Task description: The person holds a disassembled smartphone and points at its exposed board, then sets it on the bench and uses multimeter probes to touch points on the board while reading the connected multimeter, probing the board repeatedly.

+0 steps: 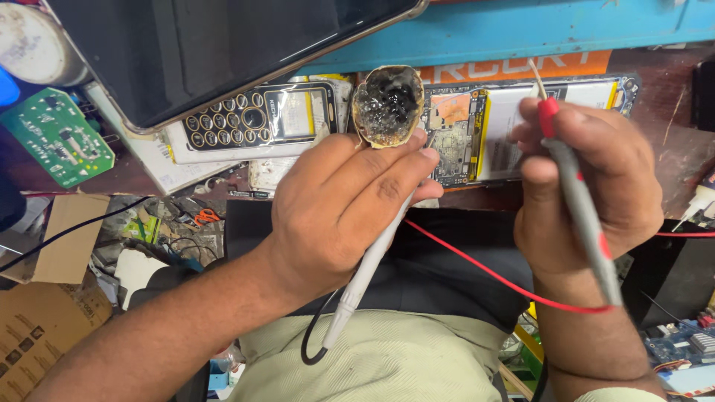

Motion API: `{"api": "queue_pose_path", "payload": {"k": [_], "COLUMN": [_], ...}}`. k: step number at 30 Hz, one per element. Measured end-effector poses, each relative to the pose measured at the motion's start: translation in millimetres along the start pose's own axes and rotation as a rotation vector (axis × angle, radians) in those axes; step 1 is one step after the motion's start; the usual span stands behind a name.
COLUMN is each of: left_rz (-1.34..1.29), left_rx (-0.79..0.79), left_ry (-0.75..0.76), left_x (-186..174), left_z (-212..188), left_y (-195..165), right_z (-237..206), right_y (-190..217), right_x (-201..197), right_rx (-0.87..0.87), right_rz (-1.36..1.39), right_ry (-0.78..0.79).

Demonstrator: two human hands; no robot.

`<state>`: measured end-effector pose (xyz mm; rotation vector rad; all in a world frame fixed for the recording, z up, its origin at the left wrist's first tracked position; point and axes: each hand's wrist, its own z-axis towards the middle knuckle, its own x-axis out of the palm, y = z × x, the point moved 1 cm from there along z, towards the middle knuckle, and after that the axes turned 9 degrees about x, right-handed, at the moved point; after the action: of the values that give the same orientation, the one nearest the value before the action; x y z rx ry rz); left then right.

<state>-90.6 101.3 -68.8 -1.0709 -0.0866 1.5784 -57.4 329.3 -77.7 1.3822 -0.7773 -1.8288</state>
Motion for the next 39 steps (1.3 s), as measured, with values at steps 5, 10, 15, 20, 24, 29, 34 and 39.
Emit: {"api": "queue_pose_path", "payload": {"k": [5, 10, 15, 20, 24, 29, 34, 39], "left_rz": [0.025, 0.018, -0.002, 0.003, 0.0, -0.008, -0.025, -0.025], "left_rx": [0.012, 0.017, 0.018, 0.024, 0.03, 0.035, 0.035, 0.041], "left_ry": [0.016, 0.018, 0.014, 0.013, 0.018, 0.025, 0.032, 0.04], "left_x": [1.3, 0.9, 1.2, 0.7, 1.1, 1.6, 1.7, 1.4], "left_z": [1.0, 1.0, 0.2, 0.3, 0.6, 0.4, 0.7, 1.1], "left_y": [2.1, 3.8, 6.3, 7.8, 9.5, 11.2, 12.5, 14.2], "right_z": [-2.8, -8.0, -13.1, -15.3, -14.6, -18.3, -18.4, -12.8], "right_y": [-7.1, -15.3, -18.1, -18.5, -19.9, -18.7, -17.3, -10.7], "right_x": [0.2, 0.5, -2.8, -4.2, -2.4, -2.0, -1.3, 1.5], "right_rx": [0.025, 0.09, 0.036, 0.058, 0.03, 0.074, 0.102, 0.115], "right_rz": [0.053, 0.164, -0.022, -0.067, -0.04, -0.129, -0.167, -0.08], "right_ry": [-0.019, 0.018, 0.023, 0.079, 0.088, 0.096, 0.093, 0.085]}}
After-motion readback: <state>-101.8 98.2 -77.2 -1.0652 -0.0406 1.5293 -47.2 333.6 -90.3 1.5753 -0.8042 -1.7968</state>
